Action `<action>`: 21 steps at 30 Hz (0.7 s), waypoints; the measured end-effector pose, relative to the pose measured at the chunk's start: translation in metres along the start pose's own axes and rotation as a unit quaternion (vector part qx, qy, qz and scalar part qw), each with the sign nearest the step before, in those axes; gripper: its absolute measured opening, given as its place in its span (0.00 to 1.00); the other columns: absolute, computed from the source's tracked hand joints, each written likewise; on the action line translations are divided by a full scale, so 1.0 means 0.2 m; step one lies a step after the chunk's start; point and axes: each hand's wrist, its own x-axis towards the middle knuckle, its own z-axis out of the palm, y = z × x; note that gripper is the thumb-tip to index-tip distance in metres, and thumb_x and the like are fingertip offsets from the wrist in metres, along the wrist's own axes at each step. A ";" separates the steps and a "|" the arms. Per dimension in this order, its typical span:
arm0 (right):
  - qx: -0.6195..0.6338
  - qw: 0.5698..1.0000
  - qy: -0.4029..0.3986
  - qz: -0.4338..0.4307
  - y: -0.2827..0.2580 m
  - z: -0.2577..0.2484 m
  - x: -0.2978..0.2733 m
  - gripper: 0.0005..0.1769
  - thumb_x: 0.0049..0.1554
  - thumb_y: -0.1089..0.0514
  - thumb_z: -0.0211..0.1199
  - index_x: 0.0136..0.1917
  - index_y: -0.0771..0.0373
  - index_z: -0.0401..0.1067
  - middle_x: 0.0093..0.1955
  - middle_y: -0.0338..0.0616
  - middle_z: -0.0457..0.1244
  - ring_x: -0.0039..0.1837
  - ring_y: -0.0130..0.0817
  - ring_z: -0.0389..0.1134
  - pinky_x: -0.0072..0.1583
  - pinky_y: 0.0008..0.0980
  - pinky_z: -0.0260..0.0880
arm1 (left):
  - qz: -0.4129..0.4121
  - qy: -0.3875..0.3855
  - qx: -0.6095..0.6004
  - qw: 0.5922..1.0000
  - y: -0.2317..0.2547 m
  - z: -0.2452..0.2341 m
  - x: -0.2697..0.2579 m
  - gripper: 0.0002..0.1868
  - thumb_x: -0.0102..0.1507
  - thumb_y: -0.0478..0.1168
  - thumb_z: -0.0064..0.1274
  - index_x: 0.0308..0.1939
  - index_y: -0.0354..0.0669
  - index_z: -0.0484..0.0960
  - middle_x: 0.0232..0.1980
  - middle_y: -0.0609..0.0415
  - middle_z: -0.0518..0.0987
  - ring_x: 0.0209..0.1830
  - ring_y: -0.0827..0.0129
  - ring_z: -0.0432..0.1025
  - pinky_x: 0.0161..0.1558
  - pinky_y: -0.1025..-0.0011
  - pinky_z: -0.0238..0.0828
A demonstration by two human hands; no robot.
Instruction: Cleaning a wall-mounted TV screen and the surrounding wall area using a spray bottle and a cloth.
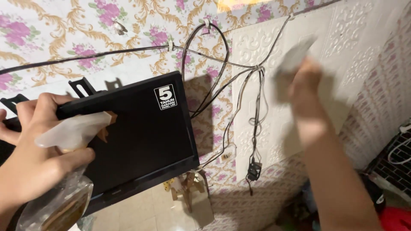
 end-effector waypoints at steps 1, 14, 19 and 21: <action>-0.025 0.997 0.027 -0.062 -0.13 -0.01 0.09 0.25 0.59 0.74 0.48 0.70 0.69 0.61 0.64 0.56 0.53 0.66 0.46 0.52 0.65 0.45 0.48 | -0.025 -0.001 -0.028 0.999 -0.01 0.01 -0.01 0.42 0.43 0.32 0.61 0.64 0.42 0.79 0.53 0.52 0.74 0.57 0.65 0.68 0.58 0.68 0.64; -0.214 0.927 -0.006 -0.309 0.01 0.33 -0.03 0.51 0.49 0.84 0.41 0.84 0.74 0.36 0.87 0.70 0.29 0.88 0.61 0.30 0.84 0.38 0.41 | -0.021 0.014 -0.151 0.988 -0.07 0.03 -0.01 0.49 0.37 0.26 0.57 0.66 0.45 0.74 0.58 0.54 0.81 0.61 0.62 0.74 0.67 0.68 0.59; -0.160 0.930 0.139 -0.299 0.29 0.28 0.67 0.46 0.54 0.80 0.41 0.84 0.73 0.38 0.87 0.67 0.35 0.88 0.56 0.36 0.85 0.37 0.42 | -0.063 -0.007 -0.228 0.972 -0.15 0.09 0.00 0.50 0.37 0.23 0.55 0.68 0.42 0.73 0.61 0.51 0.81 0.62 0.65 0.77 0.69 0.68 0.61; -0.116 0.939 0.248 -0.207 0.33 0.22 0.88 0.41 0.57 0.77 0.44 0.83 0.73 0.41 0.86 0.65 0.40 0.87 0.54 0.40 0.84 0.39 0.39 | -0.061 -0.013 -0.226 0.972 -0.18 0.10 0.00 0.51 0.37 0.23 0.55 0.68 0.42 0.73 0.61 0.51 0.81 0.62 0.64 0.77 0.69 0.68 0.61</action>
